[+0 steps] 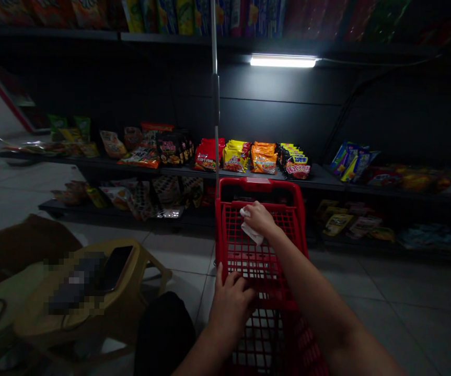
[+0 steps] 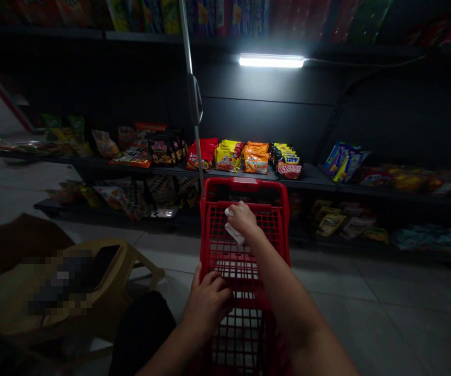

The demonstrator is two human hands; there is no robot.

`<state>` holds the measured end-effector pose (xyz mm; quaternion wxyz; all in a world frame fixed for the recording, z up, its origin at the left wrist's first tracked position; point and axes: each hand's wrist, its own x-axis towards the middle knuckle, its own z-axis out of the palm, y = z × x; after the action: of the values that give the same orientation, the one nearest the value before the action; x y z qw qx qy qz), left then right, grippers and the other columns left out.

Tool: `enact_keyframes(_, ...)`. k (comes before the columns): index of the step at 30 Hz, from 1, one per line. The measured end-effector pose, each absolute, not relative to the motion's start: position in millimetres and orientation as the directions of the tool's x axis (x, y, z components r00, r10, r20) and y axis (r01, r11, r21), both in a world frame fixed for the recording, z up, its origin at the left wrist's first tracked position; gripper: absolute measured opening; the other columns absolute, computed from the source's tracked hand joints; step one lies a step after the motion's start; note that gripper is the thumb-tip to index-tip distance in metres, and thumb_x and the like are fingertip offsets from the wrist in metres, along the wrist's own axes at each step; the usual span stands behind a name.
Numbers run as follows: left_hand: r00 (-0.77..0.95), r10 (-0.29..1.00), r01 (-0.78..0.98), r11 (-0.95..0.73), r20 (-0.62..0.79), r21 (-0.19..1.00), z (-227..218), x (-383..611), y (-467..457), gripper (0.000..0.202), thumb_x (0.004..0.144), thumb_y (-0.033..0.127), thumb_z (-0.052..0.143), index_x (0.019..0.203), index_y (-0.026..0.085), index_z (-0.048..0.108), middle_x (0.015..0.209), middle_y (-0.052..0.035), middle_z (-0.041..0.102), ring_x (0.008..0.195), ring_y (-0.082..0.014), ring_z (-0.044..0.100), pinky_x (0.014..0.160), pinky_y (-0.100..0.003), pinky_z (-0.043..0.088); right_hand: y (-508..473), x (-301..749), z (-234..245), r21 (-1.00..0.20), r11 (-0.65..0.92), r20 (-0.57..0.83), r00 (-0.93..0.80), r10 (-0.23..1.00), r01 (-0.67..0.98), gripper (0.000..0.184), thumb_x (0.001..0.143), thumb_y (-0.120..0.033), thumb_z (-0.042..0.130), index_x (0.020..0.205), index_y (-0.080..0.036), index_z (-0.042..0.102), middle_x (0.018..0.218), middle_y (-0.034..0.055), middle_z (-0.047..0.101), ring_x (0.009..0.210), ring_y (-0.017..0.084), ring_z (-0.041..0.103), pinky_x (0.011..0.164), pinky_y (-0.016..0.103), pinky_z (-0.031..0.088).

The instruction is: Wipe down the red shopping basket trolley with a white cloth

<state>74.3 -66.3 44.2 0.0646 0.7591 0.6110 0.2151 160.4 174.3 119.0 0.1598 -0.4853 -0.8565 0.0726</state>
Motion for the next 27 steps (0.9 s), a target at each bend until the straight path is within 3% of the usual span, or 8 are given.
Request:
enact_keyframes(3,0.166,0.955,0.894,-0.251,0.245,0.372,45,74,-68,0.015,0.079,0.038,0.077,0.092,0.032,0.072,0.099,0.0026,0.071,0.115,-0.0251,0.056,0.119,-0.069,0.003,181,185,118,-0.343,0.504,0.218,-0.455,0.863,0.792,0.037,0.09,-0.023,0.052,0.124,-0.021,0.065,0.115,0.007,0.059,0.104,0.017,0.058,0.093,0.024,0.044)
enact_keyframes(6,0.166,0.954,0.893,-0.252,0.248,0.372,44,73,-67,0.016,0.078,0.034,0.079,0.092,0.032,0.072,0.097,0.0022,0.071,0.114,-0.0245,0.056,0.119,-0.068,0.005,181,204,117,-0.34,0.502,0.268,-0.429,0.862,0.796,0.04,0.089,-0.023,0.052,0.128,-0.02,0.062,0.12,0.0092,0.056,0.11,0.019,0.056,0.098,0.027,0.042)
enact_keyframes(10,0.159,0.949,0.893,-0.256,0.273,0.37,40,73,-64,0.014,0.078,0.036,0.078,0.09,0.031,0.073,0.095,0.0015,0.07,0.113,-0.025,0.056,0.119,-0.068,0.004,170,202,115,-0.163,0.559,0.247,-0.515,0.821,0.813,0.042,0.084,-0.022,0.059,0.125,-0.029,0.064,0.117,0.0086,0.056,0.107,0.024,0.054,0.089,0.031,0.044)
enact_keyframes(14,0.149,0.955,0.907,-0.235,0.256,0.349,44,75,-62,0.008,0.081,0.035,0.076,0.087,0.03,0.073,0.095,0.0006,0.071,0.113,-0.0253,0.057,0.119,-0.067,0.006,165,182,115,-0.034,0.529,0.225,-0.509,0.831,0.848,0.039,0.085,-0.02,0.057,0.121,-0.03,0.064,0.118,0.0106,0.055,0.106,0.026,0.053,0.083,0.034,0.045)
enact_keyframes(17,0.142,0.965,0.918,-0.212,0.221,0.335,50,76,-64,0.013,0.078,0.034,0.079,0.087,0.029,0.072,0.098,0.0011,0.072,0.117,-0.0262,0.056,0.119,-0.066,0.008,173,176,118,-0.082,0.514,0.197,-0.491,0.848,0.854,0.031,0.086,-0.021,0.057,0.114,-0.03,0.068,0.119,0.0096,0.055,0.109,0.025,0.053,0.084,0.033,0.045)
enact_keyframes(22,0.131,0.969,0.911,-0.202,0.212,0.361,53,75,-68,0.015,0.076,0.033,0.08,0.088,0.031,0.072,0.098,0.0026,0.072,0.116,-0.0258,0.057,0.118,-0.068,0.007,186,198,116,-0.374,0.51,0.186,-0.476,0.86,0.775,0.035,0.089,-0.024,0.055,0.122,-0.028,0.067,0.116,0.0062,0.056,0.102,0.018,0.057,0.089,0.027,0.045)
enact_keyframes(24,0.133,0.966,0.908,-0.208,0.221,0.364,52,75,-69,0.016,0.076,0.033,0.081,0.088,0.031,0.072,0.098,0.0025,0.072,0.115,-0.026,0.056,0.118,-0.068,0.008,183,208,115,-0.364,0.505,0.208,-0.46,0.863,0.782,0.04,0.088,-0.023,0.056,0.126,-0.028,0.065,0.116,0.0067,0.055,0.103,0.018,0.057,0.091,0.027,0.044)
enact_keyframes(27,0.141,0.961,0.908,-0.221,0.236,0.355,51,74,-67,0.016,0.076,0.032,0.08,0.089,0.03,0.072,0.098,0.002,0.072,0.116,-0.0262,0.056,0.119,-0.066,0.008,173,207,116,-0.201,0.496,0.199,-0.46,0.865,0.845,0.041,0.087,-0.023,0.057,0.127,-0.032,0.064,0.118,0.0085,0.055,0.109,0.024,0.054,0.09,0.032,0.044)
